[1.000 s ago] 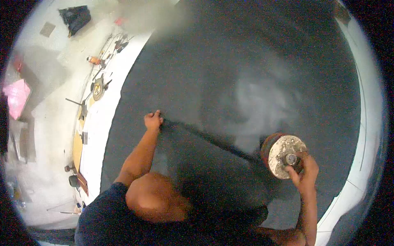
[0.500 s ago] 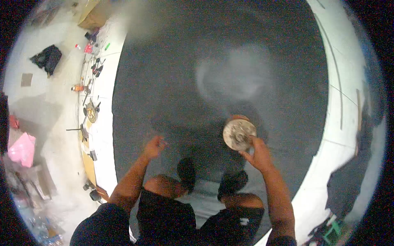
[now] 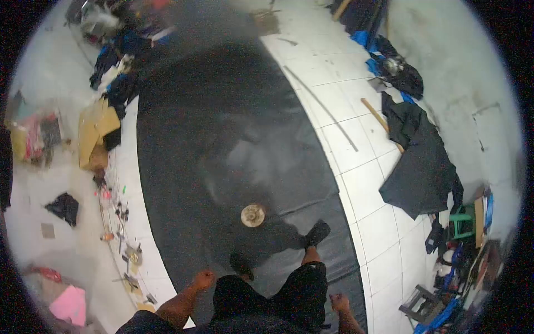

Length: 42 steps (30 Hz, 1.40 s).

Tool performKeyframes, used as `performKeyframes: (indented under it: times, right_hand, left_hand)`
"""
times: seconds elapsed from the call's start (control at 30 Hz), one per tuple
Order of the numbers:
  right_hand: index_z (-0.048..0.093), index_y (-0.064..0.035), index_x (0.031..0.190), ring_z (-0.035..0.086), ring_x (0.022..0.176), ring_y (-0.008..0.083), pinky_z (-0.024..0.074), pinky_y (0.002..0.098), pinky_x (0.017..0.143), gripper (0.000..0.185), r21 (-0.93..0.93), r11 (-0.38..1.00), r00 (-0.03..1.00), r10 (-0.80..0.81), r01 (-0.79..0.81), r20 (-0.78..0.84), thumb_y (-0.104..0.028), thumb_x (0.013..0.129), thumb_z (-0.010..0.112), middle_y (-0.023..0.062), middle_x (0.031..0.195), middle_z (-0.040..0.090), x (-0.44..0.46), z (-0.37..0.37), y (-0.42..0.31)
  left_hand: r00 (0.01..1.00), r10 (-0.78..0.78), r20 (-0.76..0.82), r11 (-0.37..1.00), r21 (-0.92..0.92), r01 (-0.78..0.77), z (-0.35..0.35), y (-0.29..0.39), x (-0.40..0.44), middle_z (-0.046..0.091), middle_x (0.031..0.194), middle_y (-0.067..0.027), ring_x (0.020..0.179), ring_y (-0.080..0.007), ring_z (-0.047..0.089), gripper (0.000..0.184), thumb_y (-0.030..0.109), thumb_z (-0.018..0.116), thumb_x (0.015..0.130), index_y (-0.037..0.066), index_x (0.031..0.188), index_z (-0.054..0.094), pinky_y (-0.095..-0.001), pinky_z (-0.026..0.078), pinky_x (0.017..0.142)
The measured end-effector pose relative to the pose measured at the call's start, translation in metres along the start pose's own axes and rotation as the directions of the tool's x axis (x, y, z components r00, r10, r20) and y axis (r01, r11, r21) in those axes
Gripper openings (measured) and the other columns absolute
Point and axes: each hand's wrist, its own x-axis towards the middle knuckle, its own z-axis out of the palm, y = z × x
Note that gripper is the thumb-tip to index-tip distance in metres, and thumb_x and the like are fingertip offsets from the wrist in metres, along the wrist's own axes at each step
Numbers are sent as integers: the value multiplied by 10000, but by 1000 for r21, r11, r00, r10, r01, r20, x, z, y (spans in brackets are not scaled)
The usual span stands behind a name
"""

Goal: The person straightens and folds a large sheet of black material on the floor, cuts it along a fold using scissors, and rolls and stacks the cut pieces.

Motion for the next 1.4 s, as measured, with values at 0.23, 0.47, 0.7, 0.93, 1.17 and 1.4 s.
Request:
performKeyframes:
  times: [0.23, 0.47, 0.7, 0.93, 1.17, 1.4]
  right_hand:
    - [645, -2, 829, 633, 628, 227, 488, 382, 607, 379, 198, 975, 976, 59, -101, 208, -376, 891, 630, 129, 652, 623, 32, -77, -6]
    - [650, -16, 878, 649, 633, 217, 514, 360, 627, 389, 92, 968, 933, -194, 232, -304, -404, 867, 669, 108, 673, 655, 208, -286, -37]
    - [631, -2, 936, 605, 672, 152, 488, 315, 616, 304, 183, 912, 836, -238, 368, -494, -297, 882, 675, 75, 742, 641, 336, -512, -161]
    - [676, 22, 867, 665, 734, 277, 500, 410, 676, 373, -86, 909, 803, -401, 407, -441, -350, 857, 677, 182, 793, 683, 398, -617, -257]
    - [654, -15, 935, 604, 596, 201, 475, 367, 554, 328, 146, 986, 991, -99, 85, 94, -337, 880, 665, 112, 717, 642, 428, -672, -336]
    - [641, -13, 934, 570, 562, 199, 457, 375, 534, 311, 1, 986, 967, -163, 166, 196, -321, 909, 614, 106, 697, 621, 589, -786, -481]
  left_hand:
    - [985, -70, -158, 998, -8, 70, -74, 249, -81, 677, 1119, -174, 1040, -293, 651, 466, 372, 580, 895, 43, 1220, 630, -435, 479, 936]
    - [829, 518, -210, 851, 32, -524, 13, 518, -66, 636, 1166, -182, 1098, -331, 601, 467, 391, 631, 881, 35, 1184, 630, -414, 470, 917]
    - [667, 725, -172, 685, 70, -726, 18, 694, -100, 629, 1079, -191, 1013, -348, 596, 401, 348, 624, 887, 33, 1135, 647, -429, 465, 912]
    - [813, 578, -73, 797, 263, -544, -25, 801, 35, 613, 1136, -223, 1072, -377, 573, 398, 321, 622, 872, 16, 1127, 649, -463, 447, 938]
    - [725, 639, -257, 761, 71, -645, -146, 1071, 91, 644, 1143, -184, 1054, -358, 613, 433, 353, 605, 900, 23, 1181, 618, -448, 483, 913]
    - [750, 495, -438, 817, -59, -574, -239, 1216, 135, 664, 1124, -178, 1019, -339, 632, 454, 402, 580, 900, 28, 1150, 642, -446, 491, 901]
